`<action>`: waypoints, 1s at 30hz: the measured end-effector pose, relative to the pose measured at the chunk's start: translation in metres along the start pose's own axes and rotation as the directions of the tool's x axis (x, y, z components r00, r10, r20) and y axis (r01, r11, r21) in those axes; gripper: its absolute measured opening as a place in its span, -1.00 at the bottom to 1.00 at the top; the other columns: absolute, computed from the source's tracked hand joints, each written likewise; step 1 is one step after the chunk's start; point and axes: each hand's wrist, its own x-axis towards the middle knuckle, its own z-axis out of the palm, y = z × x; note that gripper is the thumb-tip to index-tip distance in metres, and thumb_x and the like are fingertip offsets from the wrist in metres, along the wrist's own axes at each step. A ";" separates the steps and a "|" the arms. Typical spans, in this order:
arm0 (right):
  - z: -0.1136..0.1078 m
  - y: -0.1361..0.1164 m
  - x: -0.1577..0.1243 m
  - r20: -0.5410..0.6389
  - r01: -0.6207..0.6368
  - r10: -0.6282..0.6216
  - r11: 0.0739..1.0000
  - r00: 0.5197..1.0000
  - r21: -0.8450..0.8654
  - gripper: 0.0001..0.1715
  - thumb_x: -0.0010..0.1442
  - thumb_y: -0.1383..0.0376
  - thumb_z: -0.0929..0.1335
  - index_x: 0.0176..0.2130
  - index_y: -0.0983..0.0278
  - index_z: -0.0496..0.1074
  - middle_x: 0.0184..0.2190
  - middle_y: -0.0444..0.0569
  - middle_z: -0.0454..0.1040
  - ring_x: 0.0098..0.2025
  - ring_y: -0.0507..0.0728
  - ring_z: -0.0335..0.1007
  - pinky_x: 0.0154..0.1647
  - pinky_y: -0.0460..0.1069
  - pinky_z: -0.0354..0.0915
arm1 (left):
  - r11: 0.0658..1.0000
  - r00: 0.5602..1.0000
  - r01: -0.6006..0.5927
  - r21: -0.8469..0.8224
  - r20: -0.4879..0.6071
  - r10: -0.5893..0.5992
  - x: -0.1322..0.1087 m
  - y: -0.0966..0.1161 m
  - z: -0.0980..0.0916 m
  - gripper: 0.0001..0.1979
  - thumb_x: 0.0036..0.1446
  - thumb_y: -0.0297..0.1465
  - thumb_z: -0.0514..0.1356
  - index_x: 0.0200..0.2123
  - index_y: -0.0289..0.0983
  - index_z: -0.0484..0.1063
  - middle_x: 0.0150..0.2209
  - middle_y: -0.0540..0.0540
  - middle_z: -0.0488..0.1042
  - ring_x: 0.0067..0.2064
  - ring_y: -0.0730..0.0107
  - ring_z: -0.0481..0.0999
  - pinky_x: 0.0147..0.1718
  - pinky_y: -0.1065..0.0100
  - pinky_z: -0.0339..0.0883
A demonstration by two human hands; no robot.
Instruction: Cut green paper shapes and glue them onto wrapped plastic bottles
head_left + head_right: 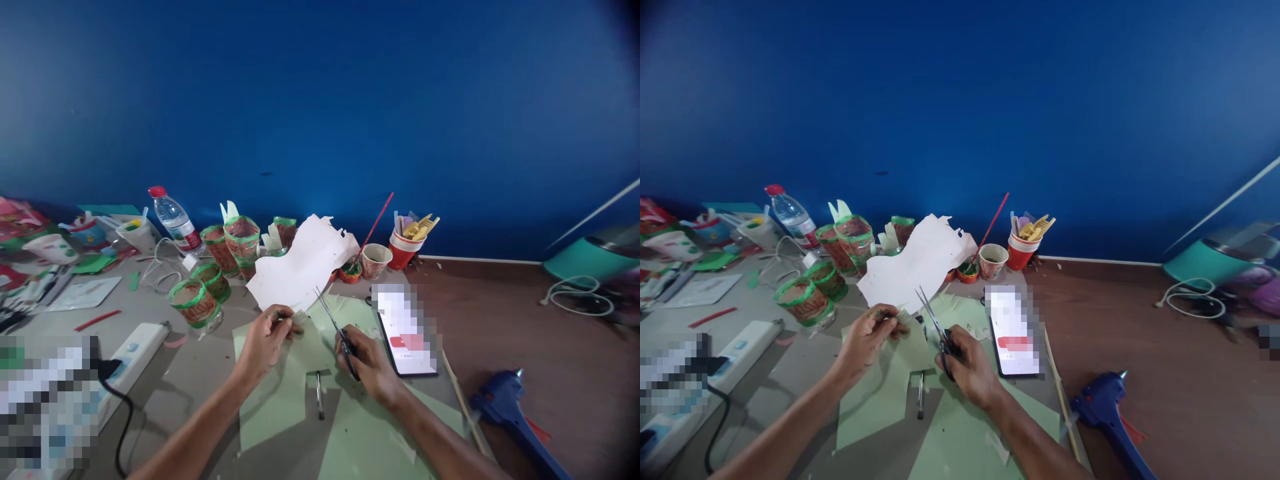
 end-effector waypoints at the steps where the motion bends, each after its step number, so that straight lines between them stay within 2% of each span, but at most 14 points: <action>1: 0.000 -0.004 -0.001 0.047 -0.028 0.024 0.995 0.999 0.099 -0.82 0.07 0.25 0.33 -0.50 0.24 0.27 -0.43 -0.10 0.22 -0.44 0.06 0.16 -0.47 -0.06 0.11 | 1.000 1.000 -0.005 0.006 0.003 0.005 0.000 0.000 0.000 -0.79 -0.07 -0.32 0.28 -0.36 -0.27 0.38 -0.50 -0.03 0.50 -0.39 0.27 0.56 -0.44 0.37 0.33; 4: 0.001 -0.014 -0.003 0.186 -0.113 0.047 0.925 0.981 0.363 -0.68 0.04 0.08 0.39 -0.48 0.27 0.34 -0.41 -0.08 0.25 -0.47 0.03 0.13 -0.47 -0.05 0.07 | 0.998 0.999 -0.031 0.058 0.032 0.029 -0.001 -0.001 -0.001 -0.80 -0.05 -0.35 0.28 -0.32 -0.27 0.41 -0.45 -0.03 0.52 -0.36 0.30 0.55 -0.38 0.37 0.35; 7: 0.004 -0.016 -0.006 0.310 -0.227 0.052 0.795 0.949 0.563 -0.52 -0.04 -0.07 0.40 -0.49 0.30 0.37 -0.39 -0.04 0.31 -0.51 0.02 0.14 -0.46 -0.04 0.08 | 0.999 0.999 -0.020 0.044 0.052 0.018 -0.001 -0.003 -0.002 -0.81 -0.03 -0.34 0.27 -0.32 -0.28 0.41 -0.45 -0.03 0.51 -0.37 0.32 0.54 -0.40 0.38 0.34; 10: 0.005 -0.013 -0.008 0.411 -0.354 0.077 0.665 0.908 0.657 -0.48 -0.04 -0.12 0.38 -0.50 0.30 0.35 -0.40 -0.02 0.36 -0.57 0.01 0.16 -0.51 -0.05 0.07 | 1.000 1.000 0.008 -0.024 0.021 -0.008 -0.002 -0.001 -0.001 -0.78 -0.06 -0.32 0.29 -0.35 -0.29 0.39 -0.49 -0.01 0.47 -0.41 0.30 0.55 -0.47 0.39 0.33; 12: 0.005 -0.012 -0.008 0.440 -0.384 0.073 0.628 0.895 0.677 -0.48 -0.02 -0.13 0.36 -0.51 0.29 0.33 -0.41 -0.02 0.36 -0.58 0.01 0.17 -0.51 -0.04 0.08 | 0.998 1.000 0.027 -0.054 -0.006 -0.027 -0.002 0.001 0.000 -0.76 -0.08 -0.30 0.31 -0.36 -0.28 0.37 -0.50 0.01 0.45 -0.43 0.28 0.56 -0.48 0.38 0.33; 13: 0.005 -0.011 -0.008 0.434 -0.376 0.071 0.635 0.898 0.675 -0.48 -0.02 -0.13 0.36 -0.51 0.28 0.33 -0.40 -0.02 0.36 -0.57 0.01 0.18 -0.50 -0.04 0.09 | 0.998 0.999 0.029 -0.059 -0.019 -0.031 -0.002 0.002 0.001 -0.75 -0.09 -0.30 0.31 -0.36 -0.28 0.37 -0.51 0.02 0.45 -0.43 0.28 0.56 -0.49 0.38 0.33; 15: 0.006 -0.011 -0.007 0.360 -0.306 0.078 0.707 0.930 0.638 -0.49 -0.02 -0.11 0.38 -0.51 0.28 0.35 -0.39 -0.03 0.34 -0.53 0.03 0.18 -0.48 -0.03 0.11 | 0.999 0.999 0.014 -0.046 -0.036 -0.015 -0.002 0.005 0.001 -0.76 -0.10 -0.30 0.31 -0.37 -0.28 0.37 -0.52 0.03 0.44 -0.45 0.30 0.55 -0.48 0.39 0.33; 18: 0.007 -0.009 -0.004 0.133 -0.147 0.093 0.858 0.987 0.493 -0.57 -0.01 -0.04 0.42 -0.49 0.27 0.36 -0.44 -0.09 0.26 -0.48 0.04 0.13 -0.45 -0.05 0.09 | 1.000 1.000 -0.005 -0.024 -0.014 0.005 -0.002 0.007 0.001 -0.77 -0.10 -0.31 0.30 -0.39 -0.28 0.37 -0.58 0.04 0.44 -0.53 0.38 0.49 -0.51 0.41 0.29; 20: 0.008 -0.007 -0.002 -0.007 -0.062 0.070 0.925 0.998 0.374 -0.65 0.03 0.04 0.42 -0.48 0.25 0.35 -0.45 -0.11 0.23 -0.44 0.05 0.14 -0.42 -0.05 0.10 | 0.999 1.000 0.007 -0.032 0.018 -0.007 -0.003 0.008 0.002 -0.77 -0.10 -0.30 0.29 -0.39 -0.29 0.37 -0.64 0.06 0.40 -0.59 0.43 0.41 -0.55 0.42 0.27; 23: 0.009 -0.003 0.000 -0.134 0.015 0.017 0.972 0.991 0.232 -0.81 0.05 0.18 0.42 -0.43 0.24 0.39 -0.39 -0.09 0.25 -0.33 0.09 0.20 -0.34 -0.04 0.15 | 1.000 0.999 0.003 -0.028 0.054 -0.001 -0.005 0.010 0.004 -0.78 -0.07 -0.31 0.28 -0.36 -0.28 0.37 -0.64 0.10 0.34 -0.61 0.48 0.35 -0.58 0.43 0.27; 26: 0.010 0.001 -0.001 -0.173 0.024 0.011 0.981 0.985 0.195 -0.90 0.04 0.27 0.41 -0.35 0.21 0.44 -0.32 -0.07 0.30 -0.26 0.11 0.26 -0.31 -0.04 0.18 | 1.000 0.996 -0.017 -0.005 0.090 0.018 -0.009 0.011 0.006 -0.78 -0.04 -0.34 0.26 -0.29 -0.28 0.36 -0.54 0.09 0.35 -0.60 0.52 0.31 -0.60 0.45 0.25; 30: 0.014 0.002 -0.003 -0.125 0.003 0.022 0.981 0.992 0.193 -0.92 0.06 0.32 0.38 -0.33 0.23 0.45 -0.30 -0.05 0.31 -0.27 0.10 0.28 -0.36 -0.05 0.19 | 0.998 0.983 0.014 0.055 0.184 -0.024 -0.017 0.010 0.011 -0.70 -0.01 -0.35 0.24 -0.18 -0.26 0.34 -0.38 -0.01 0.44 -0.57 0.52 0.30 -0.60 0.45 0.24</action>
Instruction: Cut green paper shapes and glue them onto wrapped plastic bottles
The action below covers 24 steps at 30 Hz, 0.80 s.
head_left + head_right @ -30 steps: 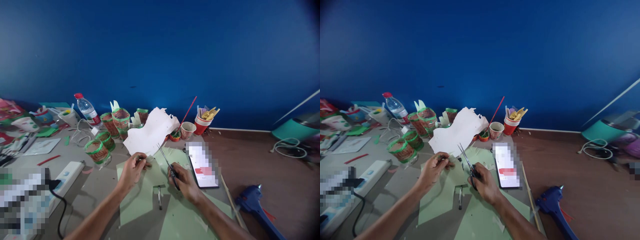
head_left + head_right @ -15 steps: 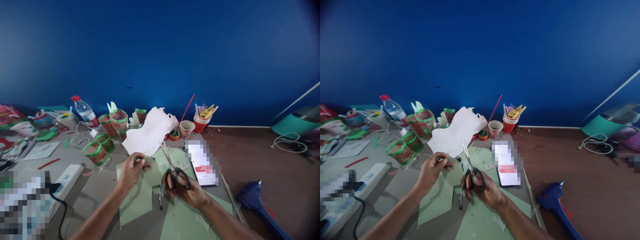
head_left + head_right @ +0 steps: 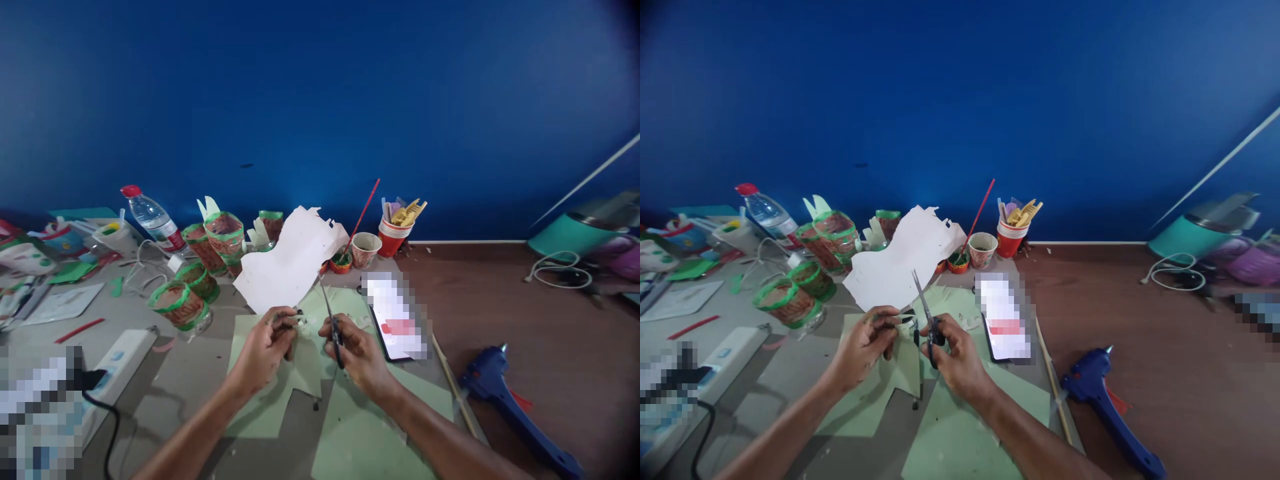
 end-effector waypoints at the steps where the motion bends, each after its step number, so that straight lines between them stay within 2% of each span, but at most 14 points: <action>1: 0.001 -0.001 -0.001 0.016 -0.005 0.005 1.000 1.000 -0.003 -0.93 0.06 0.34 0.37 -0.34 0.23 0.44 -0.31 -0.06 0.30 -0.30 0.09 0.27 -0.38 -0.06 0.19 | 0.999 1.000 0.009 0.032 0.027 -0.010 -0.002 -0.001 0.002 -0.69 0.00 -0.35 0.23 -0.15 -0.26 0.33 -0.37 -0.03 0.45 -0.55 0.51 0.31 -0.59 0.45 0.24; 3: 0.003 -0.006 -0.002 0.041 -0.004 0.006 0.999 0.999 -0.033 -0.97 0.03 0.38 0.35 -0.42 0.25 0.39 -0.37 -0.09 0.28 -0.35 0.06 0.24 -0.40 -0.07 0.18 | 0.993 0.997 0.011 0.117 0.075 -0.020 -0.005 -0.001 0.005 -0.68 0.03 -0.37 0.21 -0.10 -0.25 0.33 -0.38 -0.03 0.46 -0.53 0.49 0.31 -0.56 0.46 0.22; 7: 0.007 -0.014 -0.004 0.049 0.021 -0.013 0.987 0.999 -0.156 -0.84 -0.08 0.46 0.29 -0.57 0.25 0.22 -0.47 -0.15 0.22 -0.39 0.05 0.18 -0.39 -0.07 0.14 | 0.964 0.989 -0.042 0.264 0.147 0.003 -0.010 -0.003 0.010 -0.72 0.07 -0.42 0.14 -0.10 -0.26 0.35 -0.41 -0.04 0.46 -0.52 0.47 0.31 -0.53 0.46 0.21; 9: 0.008 -0.014 -0.003 0.022 0.000 0.004 0.989 1.000 -0.150 -0.84 -0.10 0.47 0.28 -0.59 0.25 0.21 -0.49 -0.16 0.21 -0.41 0.04 0.15 -0.40 -0.07 0.11 | 0.950 0.989 -0.090 0.299 0.139 0.050 -0.012 -0.003 0.011 -0.74 0.09 -0.43 0.13 -0.11 -0.25 0.37 -0.36 -0.07 0.47 -0.48 0.44 0.34 -0.48 0.44 0.25; 11: 0.008 -0.011 -0.001 -0.033 -0.078 0.078 0.997 0.996 -0.021 -0.84 -0.11 0.44 0.32 -0.60 0.26 0.22 -0.52 -0.18 0.18 -0.46 0.02 0.11 -0.45 -0.09 0.07 | 0.944 0.987 -0.156 0.291 0.086 0.137 -0.017 -0.002 0.009 -0.76 0.13 -0.41 0.13 -0.10 -0.22 0.39 -0.26 -0.12 0.46 -0.43 0.42 0.38 -0.44 0.42 0.30; 13: 0.005 -0.007 0.004 -0.097 -0.164 0.188 0.963 0.977 0.213 -0.82 -0.10 0.36 0.38 -0.57 0.26 0.25 -0.57 -0.21 0.15 -0.52 -0.01 0.05 -0.50 -0.10 0.04 | 0.950 0.975 -0.223 0.221 0.067 0.213 -0.024 0.004 0.007 -0.80 0.16 -0.37 0.14 -0.13 -0.20 0.43 -0.16 -0.17 0.42 -0.40 0.41 0.40 -0.43 0.41 0.33; 15: 0.001 -0.004 0.010 -0.152 -0.174 0.252 0.900 0.956 0.399 -0.77 -0.08 0.26 0.42 -0.53 0.24 0.26 -0.60 -0.23 0.14 -0.55 -0.01 0.04 -0.51 -0.09 0.07 | 0.976 0.956 -0.202 0.079 0.233 0.179 -0.032 0.015 0.006 -0.82 0.19 -0.34 0.12 -0.19 -0.19 0.48 -0.20 -0.16 0.43 -0.46 0.44 0.43 -0.47 0.41 0.33; 16: -0.002 -0.003 0.013 -0.176 -0.159 0.258 0.885 0.950 0.438 -0.73 -0.07 0.21 0.42 -0.51 0.23 0.24 -0.61 -0.23 0.15 -0.54 0.00 0.07 -0.49 -0.09 0.10 | 0.992 0.915 -0.122 0.024 0.391 0.103 -0.035 0.022 0.007 -0.81 0.20 -0.31 0.11 -0.20 -0.18 0.50 -0.23 -0.14 0.46 -0.52 0.45 0.43 -0.51 0.41 0.33; 17: -0.004 -0.002 0.016 -0.195 -0.143 0.255 0.879 0.947 0.454 -0.71 -0.06 0.18 0.43 -0.51 0.22 0.23 -0.61 -0.22 0.17 -0.53 0.01 0.10 -0.47 -0.08 0.14 | 0.999 0.822 -0.031 0.014 0.569 0.017 -0.039 0.028 0.008 -0.78 0.19 -0.30 0.12 -0.16 -0.16 0.52 -0.22 -0.15 0.48 -0.52 0.42 0.45 -0.51 0.39 0.35; 19: -0.008 -0.001 0.018 -0.215 -0.126 0.250 0.875 0.944 0.467 -0.68 -0.04 0.14 0.43 -0.50 0.21 0.23 -0.59 -0.19 0.22 -0.49 0.04 0.17 -0.43 -0.05 0.19 | 0.990 0.547 -0.042 0.132 0.833 -0.088 -0.044 0.037 0.014 -0.74 0.11 -0.33 0.19 -0.12 -0.12 0.55 -0.16 -0.16 0.53 -0.35 0.27 0.54 -0.35 0.34 0.38; 20: -0.009 -0.001 0.019 -0.219 -0.121 0.252 0.869 0.943 0.480 -0.68 -0.04 0.13 0.43 -0.49 0.21 0.24 -0.58 -0.18 0.25 -0.48 0.05 0.21 -0.41 -0.04 0.22 | 0.983 0.465 -0.097 0.155 0.880 -0.093 -0.045 0.037 0.018 -0.74 0.09 -0.36 0.19 -0.13 -0.12 0.57 -0.18 -0.15 0.56 -0.27 0.20 0.54 -0.27 0.31 0.38; 21: -0.009 -0.002 0.019 -0.220 -0.118 0.255 0.861 0.942 0.494 -0.69 -0.05 0.13 0.44 -0.49 0.21 0.25 -0.57 -0.17 0.27 -0.47 0.07 0.24 -0.40 -0.03 0.24 | 0.975 0.457 -0.122 0.185 0.883 -0.110 -0.046 0.036 0.022 -0.72 0.07 -0.38 0.19 -0.13 -0.11 0.56 -0.17 -0.14 0.56 -0.22 0.17 0.54 -0.21 0.29 0.36; 22: -0.009 -0.003 0.018 -0.220 -0.116 0.258 0.855 0.941 0.506 -0.69 -0.05 0.14 0.44 -0.48 0.21 0.26 -0.56 -0.17 0.30 -0.46 0.07 0.26 -0.39 -0.02 0.25 | 0.968 0.508 -0.085 0.238 0.846 -0.164 -0.046 0.032 0.026 -0.70 0.04 -0.37 0.22 -0.11 -0.12 0.55 -0.21 -0.13 0.56 -0.29 0.21 0.53 -0.27 0.32 0.36; 24: -0.007 -0.005 0.016 -0.205 -0.120 0.270 0.832 0.941 0.542 -0.70 -0.08 0.16 0.46 -0.46 0.21 0.29 -0.55 -0.15 0.34 -0.45 0.09 0.29 -0.38 -0.01 0.28 | 0.950 0.603 0.128 0.284 0.738 -0.302 -0.044 0.019 0.033 -0.61 0.04 -0.31 0.23 -0.01 -0.15 0.46 -0.42 -0.06 0.51 -0.49 0.33 0.45 -0.51 0.40 0.32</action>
